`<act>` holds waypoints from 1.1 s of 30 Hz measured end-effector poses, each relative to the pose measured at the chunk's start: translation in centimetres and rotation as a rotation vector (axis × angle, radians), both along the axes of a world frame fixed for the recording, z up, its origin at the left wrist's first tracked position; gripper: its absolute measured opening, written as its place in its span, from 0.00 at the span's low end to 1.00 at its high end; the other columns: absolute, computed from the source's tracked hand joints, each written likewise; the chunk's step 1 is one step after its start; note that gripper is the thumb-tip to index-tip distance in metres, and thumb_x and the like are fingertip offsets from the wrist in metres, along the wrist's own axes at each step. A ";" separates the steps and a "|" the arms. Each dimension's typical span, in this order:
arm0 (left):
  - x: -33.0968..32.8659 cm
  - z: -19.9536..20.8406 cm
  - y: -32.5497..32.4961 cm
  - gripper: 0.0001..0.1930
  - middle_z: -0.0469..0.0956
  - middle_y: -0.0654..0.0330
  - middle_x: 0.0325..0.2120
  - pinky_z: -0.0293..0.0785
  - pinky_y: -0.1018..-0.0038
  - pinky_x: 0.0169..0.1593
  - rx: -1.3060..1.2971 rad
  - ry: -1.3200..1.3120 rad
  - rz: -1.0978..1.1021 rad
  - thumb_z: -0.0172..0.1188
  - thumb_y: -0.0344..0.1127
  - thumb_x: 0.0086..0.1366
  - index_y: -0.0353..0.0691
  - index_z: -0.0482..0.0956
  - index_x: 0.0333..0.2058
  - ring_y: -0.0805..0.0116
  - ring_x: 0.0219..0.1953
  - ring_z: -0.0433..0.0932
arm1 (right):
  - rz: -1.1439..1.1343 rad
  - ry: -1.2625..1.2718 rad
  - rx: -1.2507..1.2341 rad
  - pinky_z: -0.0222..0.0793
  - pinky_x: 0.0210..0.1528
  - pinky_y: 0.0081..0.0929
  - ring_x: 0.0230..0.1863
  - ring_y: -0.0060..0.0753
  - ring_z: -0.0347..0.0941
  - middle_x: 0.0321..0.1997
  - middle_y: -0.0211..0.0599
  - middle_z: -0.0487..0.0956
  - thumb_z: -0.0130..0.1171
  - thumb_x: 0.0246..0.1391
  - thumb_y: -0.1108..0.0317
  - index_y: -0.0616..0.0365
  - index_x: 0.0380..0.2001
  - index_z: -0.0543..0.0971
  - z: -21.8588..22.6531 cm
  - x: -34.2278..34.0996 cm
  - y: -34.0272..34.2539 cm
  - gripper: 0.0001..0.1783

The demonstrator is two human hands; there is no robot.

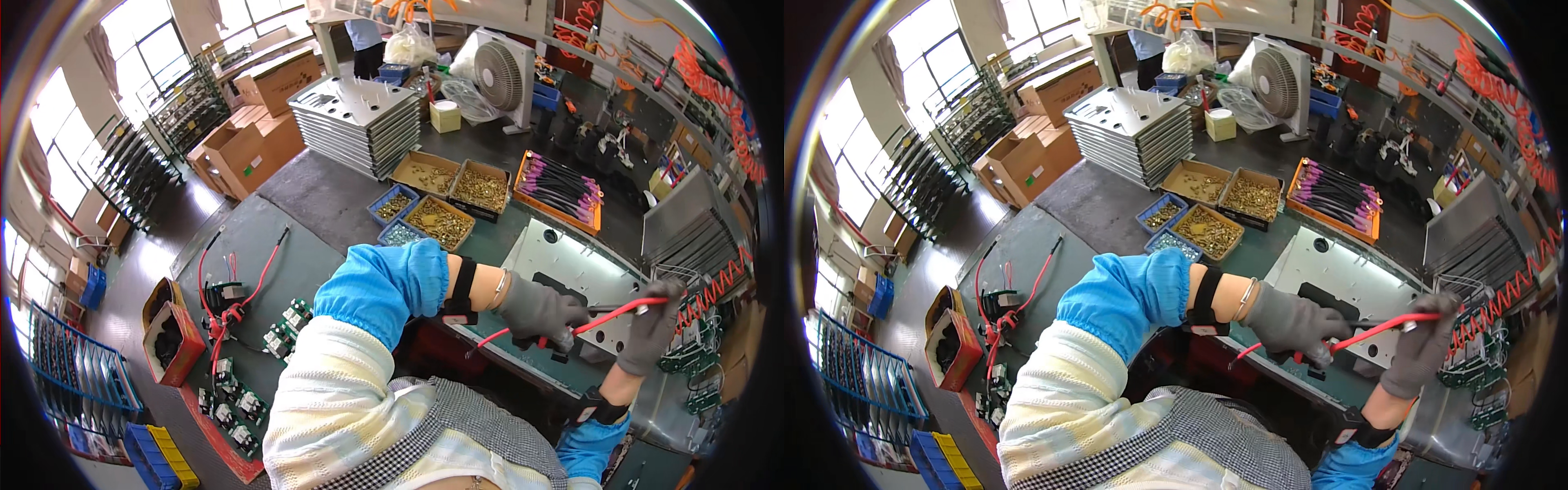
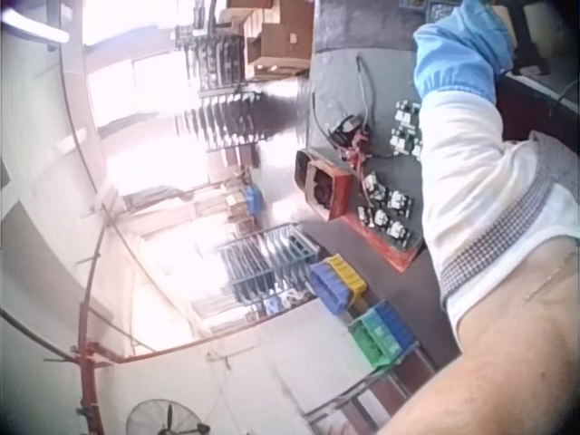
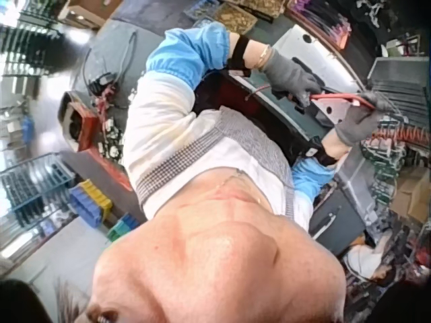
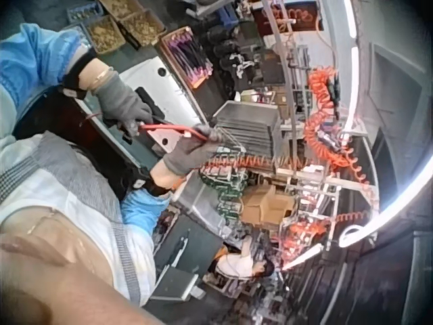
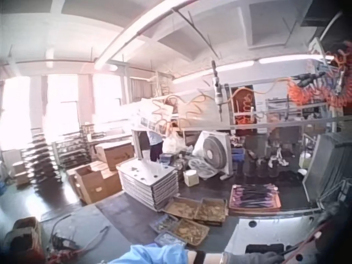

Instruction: Assembling electronic components onto a metal chassis using an electric screwdriver and connecting internal wiring.

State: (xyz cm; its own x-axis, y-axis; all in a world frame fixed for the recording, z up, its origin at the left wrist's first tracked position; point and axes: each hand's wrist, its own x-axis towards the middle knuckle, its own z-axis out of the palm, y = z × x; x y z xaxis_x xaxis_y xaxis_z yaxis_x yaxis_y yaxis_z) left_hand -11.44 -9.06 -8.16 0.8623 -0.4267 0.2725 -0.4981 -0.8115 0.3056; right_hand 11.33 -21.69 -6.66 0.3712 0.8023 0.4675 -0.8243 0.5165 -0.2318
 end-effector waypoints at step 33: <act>6.3 -17.1 -1.1 0.30 0.72 0.52 0.44 0.70 0.66 0.50 -0.500 0.431 0.502 0.67 0.29 0.43 0.44 0.72 0.49 0.52 0.47 0.72 | -0.350 -0.761 -1.523 0.67 0.26 0.18 0.23 0.18 0.70 0.25 0.28 0.75 0.55 0.57 0.61 0.57 0.32 0.76 -17.3 12.3 -16.0 0.10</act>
